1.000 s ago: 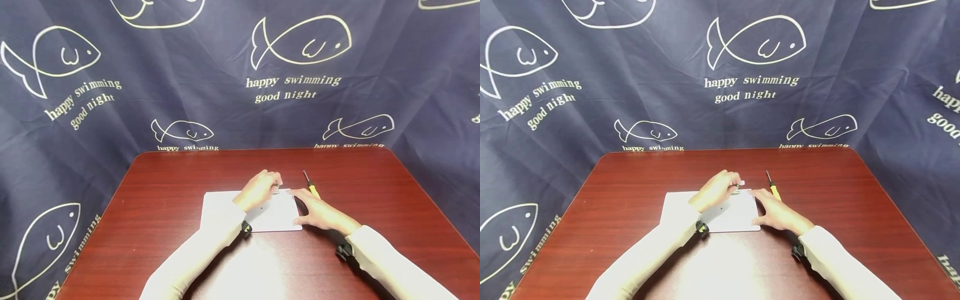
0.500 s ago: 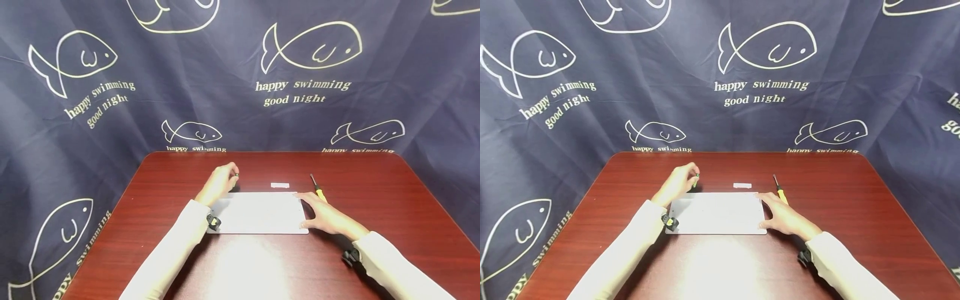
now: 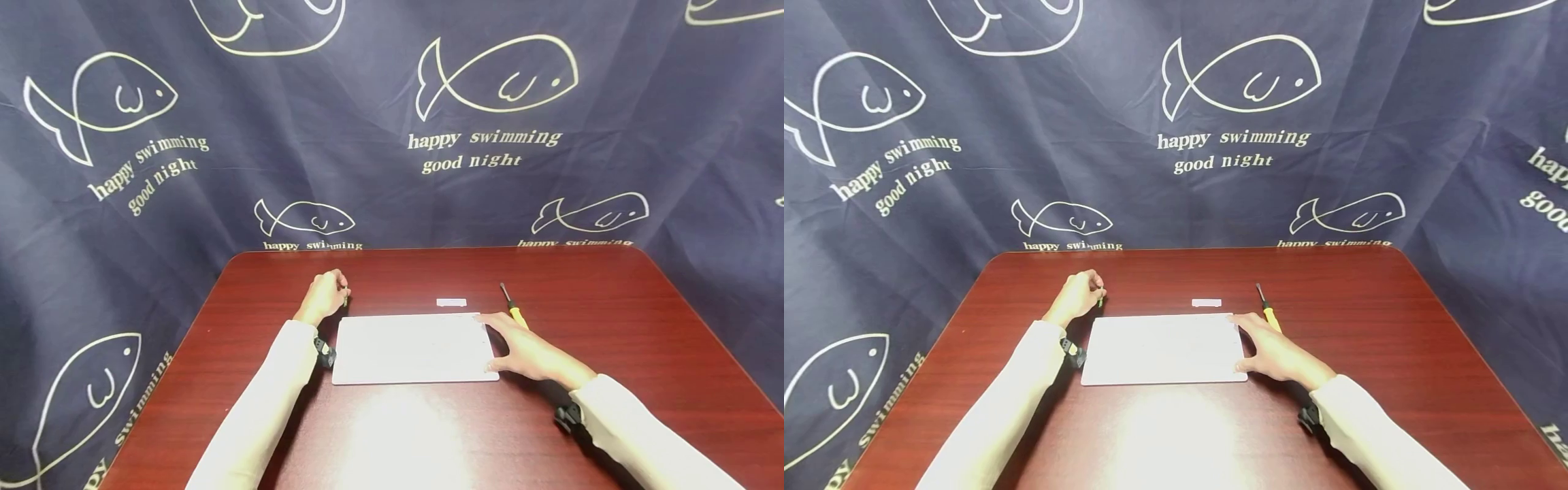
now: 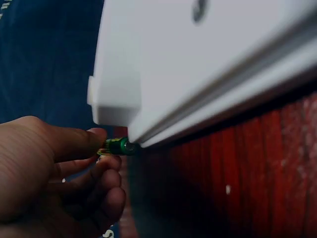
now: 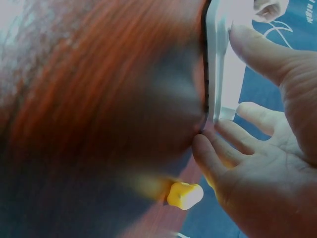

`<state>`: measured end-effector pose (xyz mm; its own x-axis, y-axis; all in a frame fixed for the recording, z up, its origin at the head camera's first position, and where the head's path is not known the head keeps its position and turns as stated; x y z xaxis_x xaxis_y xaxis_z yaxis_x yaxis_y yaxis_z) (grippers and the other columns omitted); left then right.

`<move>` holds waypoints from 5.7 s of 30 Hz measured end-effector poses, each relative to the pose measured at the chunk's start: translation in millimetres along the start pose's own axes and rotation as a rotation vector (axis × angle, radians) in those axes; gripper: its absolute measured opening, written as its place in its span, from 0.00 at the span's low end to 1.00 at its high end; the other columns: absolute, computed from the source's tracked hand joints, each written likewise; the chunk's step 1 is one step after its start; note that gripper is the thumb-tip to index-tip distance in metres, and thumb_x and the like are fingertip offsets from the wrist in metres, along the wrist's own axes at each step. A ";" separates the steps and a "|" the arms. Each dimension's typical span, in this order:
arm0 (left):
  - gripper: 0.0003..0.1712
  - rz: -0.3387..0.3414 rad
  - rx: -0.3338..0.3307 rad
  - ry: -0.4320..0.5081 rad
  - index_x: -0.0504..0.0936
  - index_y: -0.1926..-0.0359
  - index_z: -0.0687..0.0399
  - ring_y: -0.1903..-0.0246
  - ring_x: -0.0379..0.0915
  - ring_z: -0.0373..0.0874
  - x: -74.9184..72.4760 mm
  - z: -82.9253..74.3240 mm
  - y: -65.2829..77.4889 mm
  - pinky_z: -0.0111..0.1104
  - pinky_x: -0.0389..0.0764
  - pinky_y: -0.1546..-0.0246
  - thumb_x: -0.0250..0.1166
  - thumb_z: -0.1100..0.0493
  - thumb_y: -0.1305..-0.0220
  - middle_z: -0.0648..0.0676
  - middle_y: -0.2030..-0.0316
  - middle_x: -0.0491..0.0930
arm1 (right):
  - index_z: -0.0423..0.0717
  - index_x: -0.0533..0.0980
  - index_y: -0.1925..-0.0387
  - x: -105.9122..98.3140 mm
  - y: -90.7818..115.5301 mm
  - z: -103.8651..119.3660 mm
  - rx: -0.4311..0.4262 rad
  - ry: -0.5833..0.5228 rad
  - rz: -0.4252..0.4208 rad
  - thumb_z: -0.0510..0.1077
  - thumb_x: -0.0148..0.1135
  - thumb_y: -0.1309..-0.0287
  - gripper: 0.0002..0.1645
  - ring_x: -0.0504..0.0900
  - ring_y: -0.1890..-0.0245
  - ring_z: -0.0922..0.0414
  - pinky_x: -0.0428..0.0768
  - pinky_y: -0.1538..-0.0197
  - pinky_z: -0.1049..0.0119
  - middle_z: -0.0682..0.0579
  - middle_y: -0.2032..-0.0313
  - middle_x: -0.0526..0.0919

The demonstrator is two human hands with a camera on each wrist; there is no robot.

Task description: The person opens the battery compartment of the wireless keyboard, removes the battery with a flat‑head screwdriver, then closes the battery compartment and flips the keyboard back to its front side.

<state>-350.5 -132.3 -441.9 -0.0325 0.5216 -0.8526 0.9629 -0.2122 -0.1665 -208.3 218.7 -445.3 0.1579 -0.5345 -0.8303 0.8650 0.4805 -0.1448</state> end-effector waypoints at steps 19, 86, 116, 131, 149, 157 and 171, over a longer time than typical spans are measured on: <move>0.08 0.148 -0.126 -0.089 0.78 0.73 0.55 0.67 0.77 0.51 2.2 3.5 -7.3 0.42 0.75 0.62 0.68 0.58 0.43 0.54 0.73 0.79 | 0.41 0.64 0.35 1.0 -1.3 0.3 0.046 -0.005 0.034 0.44 0.77 0.61 0.50 0.67 0.42 0.46 0.68 0.45 0.47 0.43 0.42 0.69; 0.61 0.313 0.319 -0.054 0.63 0.33 0.56 0.42 0.58 0.52 2.0 -8.3 108.1 0.42 0.69 0.46 0.79 0.37 0.68 0.56 0.41 0.63 | 0.40 0.65 0.37 2.2 -0.5 -3.4 0.012 0.023 0.011 0.44 0.78 0.62 0.49 0.69 0.44 0.47 0.70 0.48 0.48 0.43 0.44 0.70; 0.64 0.344 0.278 -0.088 0.58 0.29 0.53 0.40 0.56 0.50 3.3 -6.2 105.6 0.40 0.68 0.45 0.78 0.37 0.66 0.55 0.38 0.61 | 0.34 0.78 0.54 -2.5 -117.0 -22.8 0.097 0.051 0.155 0.34 0.65 0.47 0.17 0.79 0.56 0.45 0.72 0.50 0.48 0.43 0.61 0.82; 0.64 0.355 0.257 -0.091 0.59 0.30 0.54 0.39 0.56 0.52 2.5 -8.7 105.6 0.41 0.67 0.45 0.78 0.37 0.67 0.57 0.39 0.61 | 0.47 0.78 0.72 0.0 -118.9 -29.6 0.108 0.020 0.081 0.32 0.65 0.48 0.07 0.74 0.72 0.57 0.72 0.63 0.58 0.56 0.75 0.79; 0.64 0.365 0.243 -0.080 0.58 0.30 0.53 0.39 0.55 0.53 3.5 -10.5 106.4 0.42 0.68 0.45 0.78 0.38 0.66 0.57 0.38 0.61 | 0.53 0.80 0.72 -8.6 -94.4 -12.5 -0.030 -0.028 0.180 0.32 0.65 0.47 0.11 0.75 0.69 0.60 0.73 0.62 0.60 0.60 0.74 0.79; 0.63 0.366 0.238 -0.084 0.58 0.30 0.53 0.39 0.55 0.52 1.2 -12.0 106.9 0.42 0.68 0.46 0.78 0.38 0.66 0.56 0.38 0.61 | 0.51 0.80 0.71 -7.7 -93.5 -11.8 -0.038 -0.038 0.196 0.31 0.64 0.46 0.11 0.75 0.69 0.59 0.73 0.62 0.60 0.60 0.73 0.79; 0.64 0.375 0.233 -0.092 0.58 0.30 0.54 0.39 0.55 0.53 1.4 -13.8 106.2 0.43 0.69 0.46 0.78 0.38 0.67 0.57 0.38 0.60 | 0.49 0.80 0.70 -11.2 -84.9 -4.1 -0.054 -0.015 0.140 0.31 0.65 0.48 0.09 0.75 0.70 0.60 0.73 0.63 0.62 0.60 0.72 0.77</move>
<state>-244.5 -142.8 -453.9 0.2734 0.2997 -0.9140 0.8268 -0.5589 0.0641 -285.4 186.7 -425.9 0.2823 -0.4700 -0.8363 0.8074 0.5872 -0.0574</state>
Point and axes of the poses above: each hand's wrist, its own y-axis away from the middle knuckle, its own x-axis out of the palm, z = x × y, the point moved 5 cm from there along -y, towards the middle knuckle
